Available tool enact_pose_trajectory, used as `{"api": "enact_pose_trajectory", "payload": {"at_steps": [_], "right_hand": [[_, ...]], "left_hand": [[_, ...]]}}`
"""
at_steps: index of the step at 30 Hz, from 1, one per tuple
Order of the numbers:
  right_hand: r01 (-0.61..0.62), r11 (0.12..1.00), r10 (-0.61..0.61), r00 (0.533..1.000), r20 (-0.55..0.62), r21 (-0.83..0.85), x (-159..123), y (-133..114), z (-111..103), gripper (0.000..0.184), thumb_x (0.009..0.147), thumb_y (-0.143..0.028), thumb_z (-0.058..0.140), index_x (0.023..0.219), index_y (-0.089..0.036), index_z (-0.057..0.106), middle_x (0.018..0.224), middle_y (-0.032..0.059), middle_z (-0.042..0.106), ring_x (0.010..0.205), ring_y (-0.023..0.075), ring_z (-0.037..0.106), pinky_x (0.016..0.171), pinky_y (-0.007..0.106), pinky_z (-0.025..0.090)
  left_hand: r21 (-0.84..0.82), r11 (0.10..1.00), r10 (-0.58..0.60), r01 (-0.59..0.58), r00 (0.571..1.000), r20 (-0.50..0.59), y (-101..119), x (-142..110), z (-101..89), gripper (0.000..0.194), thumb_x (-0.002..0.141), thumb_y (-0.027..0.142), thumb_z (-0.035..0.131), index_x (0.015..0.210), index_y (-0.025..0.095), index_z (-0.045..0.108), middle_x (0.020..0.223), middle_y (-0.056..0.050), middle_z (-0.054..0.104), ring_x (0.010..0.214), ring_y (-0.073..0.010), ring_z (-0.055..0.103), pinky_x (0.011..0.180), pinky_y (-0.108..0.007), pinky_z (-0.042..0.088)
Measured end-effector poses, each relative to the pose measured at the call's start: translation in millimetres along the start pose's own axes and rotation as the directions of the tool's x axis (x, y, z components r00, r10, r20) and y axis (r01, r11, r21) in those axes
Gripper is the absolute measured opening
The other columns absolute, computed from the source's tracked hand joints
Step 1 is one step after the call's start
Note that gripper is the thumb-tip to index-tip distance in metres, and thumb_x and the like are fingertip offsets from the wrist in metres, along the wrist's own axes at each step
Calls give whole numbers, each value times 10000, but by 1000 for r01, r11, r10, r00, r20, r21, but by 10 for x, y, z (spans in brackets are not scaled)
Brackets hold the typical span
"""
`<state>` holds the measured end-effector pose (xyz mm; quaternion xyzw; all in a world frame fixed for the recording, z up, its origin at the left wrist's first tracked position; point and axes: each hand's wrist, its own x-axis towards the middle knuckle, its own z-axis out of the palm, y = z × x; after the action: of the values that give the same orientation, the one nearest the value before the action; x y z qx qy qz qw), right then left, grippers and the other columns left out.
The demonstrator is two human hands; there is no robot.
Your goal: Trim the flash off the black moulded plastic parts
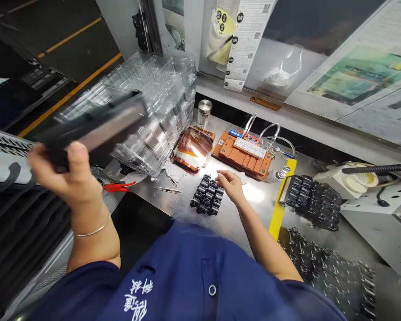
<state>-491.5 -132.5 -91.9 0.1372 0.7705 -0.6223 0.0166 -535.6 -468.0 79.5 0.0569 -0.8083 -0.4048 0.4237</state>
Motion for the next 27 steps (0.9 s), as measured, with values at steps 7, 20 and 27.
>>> {"api": "enact_pose_trajectory", "payload": {"at_steps": [7, 20, 27], "right_hand": [[276, 736, -259, 959, 120, -618, 761, 22, 730, 441, 819, -227, 605, 1244, -112, 621, 1339, 195, 587, 1268, 315, 512, 1072, 488, 409], [262, 439, -100, 965, 243, -859, 972, 118, 969, 444, 1002, -329, 403, 1402, -162, 501, 1515, 173, 421, 1423, 300, 354, 1144, 555, 249], [484, 456, -266, 875, 404, -747, 411, 28, 684, 400, 975, -216, 469, 1365, -224, 558, 1429, 136, 539, 1360, 265, 457, 1121, 508, 336]], "left_hand": [[383, 839, 343, -386, 922, 178, -535, 452, 156, 534, 746, 383, 758, 1202, 133, 634, 1204, -152, 648, 1154, -339, 594, 958, -568, 482], [-235, 968, 200, -90, 840, 504, -444, -491, 614, 231, 868, 350, 617, 1040, 206, 673, 1041, -89, 722, 1011, -235, 673, 939, -426, 540], [182, 537, -470, 824, 114, 875, -952, -888, 1411, 605, 759, 674, 618, 1062, 150, 606, 1140, -217, 681, 939, -276, 710, 709, -378, 592]]}}
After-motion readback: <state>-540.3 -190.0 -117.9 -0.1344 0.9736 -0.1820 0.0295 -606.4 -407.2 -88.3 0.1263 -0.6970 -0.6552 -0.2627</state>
